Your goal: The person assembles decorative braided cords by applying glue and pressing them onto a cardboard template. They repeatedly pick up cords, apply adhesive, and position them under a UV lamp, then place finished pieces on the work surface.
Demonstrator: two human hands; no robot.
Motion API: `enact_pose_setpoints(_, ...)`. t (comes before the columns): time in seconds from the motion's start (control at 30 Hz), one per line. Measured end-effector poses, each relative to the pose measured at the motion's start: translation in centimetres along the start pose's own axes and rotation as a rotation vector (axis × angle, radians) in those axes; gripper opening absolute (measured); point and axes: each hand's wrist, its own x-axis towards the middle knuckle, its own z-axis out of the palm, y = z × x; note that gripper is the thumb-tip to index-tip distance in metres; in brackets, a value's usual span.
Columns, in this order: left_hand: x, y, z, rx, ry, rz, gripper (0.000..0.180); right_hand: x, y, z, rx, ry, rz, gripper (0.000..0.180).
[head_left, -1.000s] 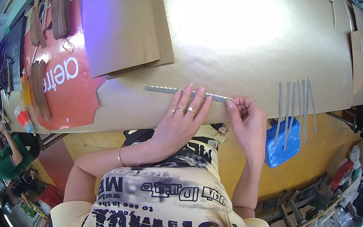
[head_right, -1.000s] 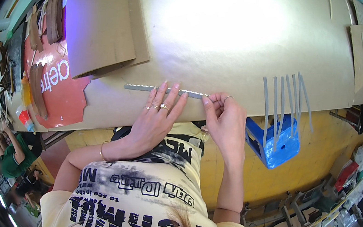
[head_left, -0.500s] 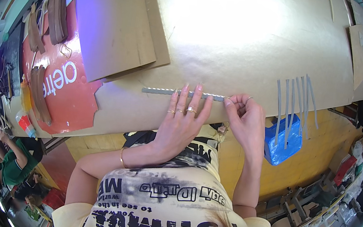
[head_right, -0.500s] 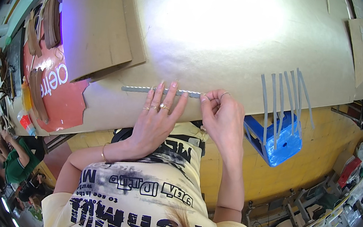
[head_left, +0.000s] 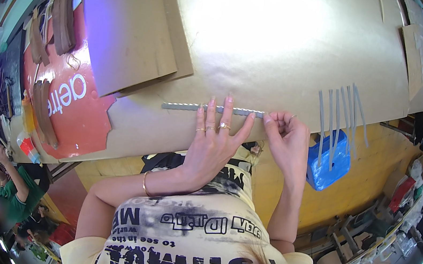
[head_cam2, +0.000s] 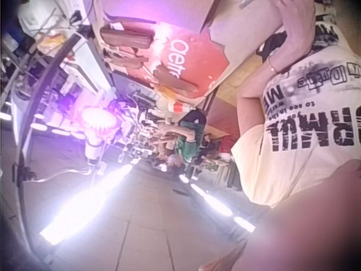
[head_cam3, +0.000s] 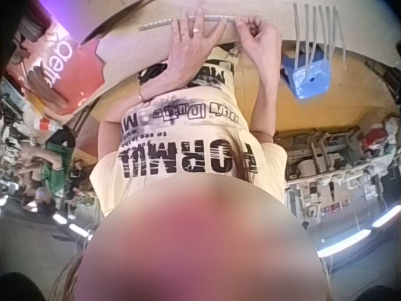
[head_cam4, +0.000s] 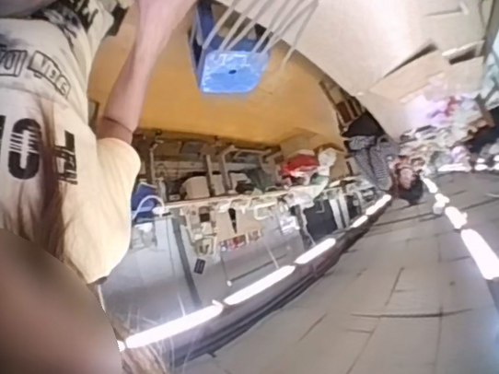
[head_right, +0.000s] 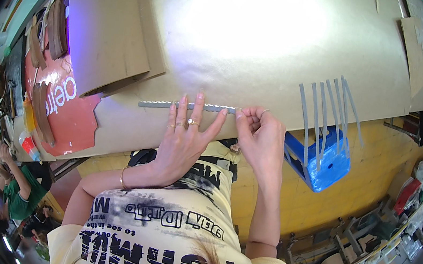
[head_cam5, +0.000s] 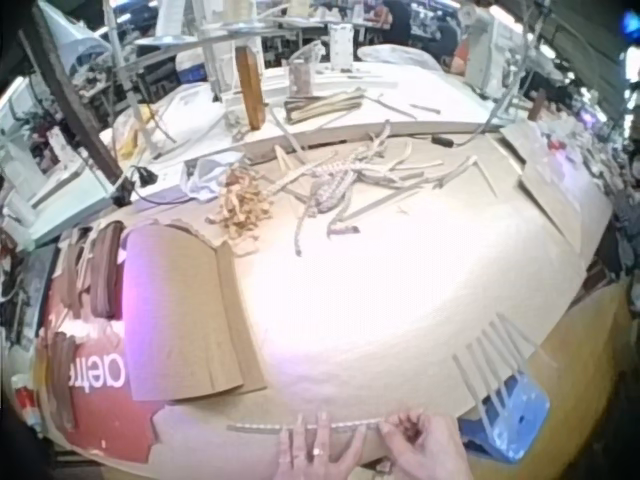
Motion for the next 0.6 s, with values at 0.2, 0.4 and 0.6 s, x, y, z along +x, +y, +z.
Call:
enact_pose_setpoints(0.2, 0.1, -0.1, -0.1, 0.009, 0.004, 0.014, 0.063, 0.0, -0.3, 0.0, -0.068, -0.006, 0.004, 0.014)
enact_pose_setpoints(0.4, 0.2, 0.2, 0.2, 0.009, 0.056, -0.002, 0.062, -0.5, -0.2, 0.7, -0.136, 0.079, -0.066, 0.013)
enact_pose_setpoints(0.6, 0.3, 0.3, 0.0, 0.058, 0.040, 0.013, 0.057, -1.1, 1.4, 0.8, -0.124, 0.208, -0.144, 0.028)
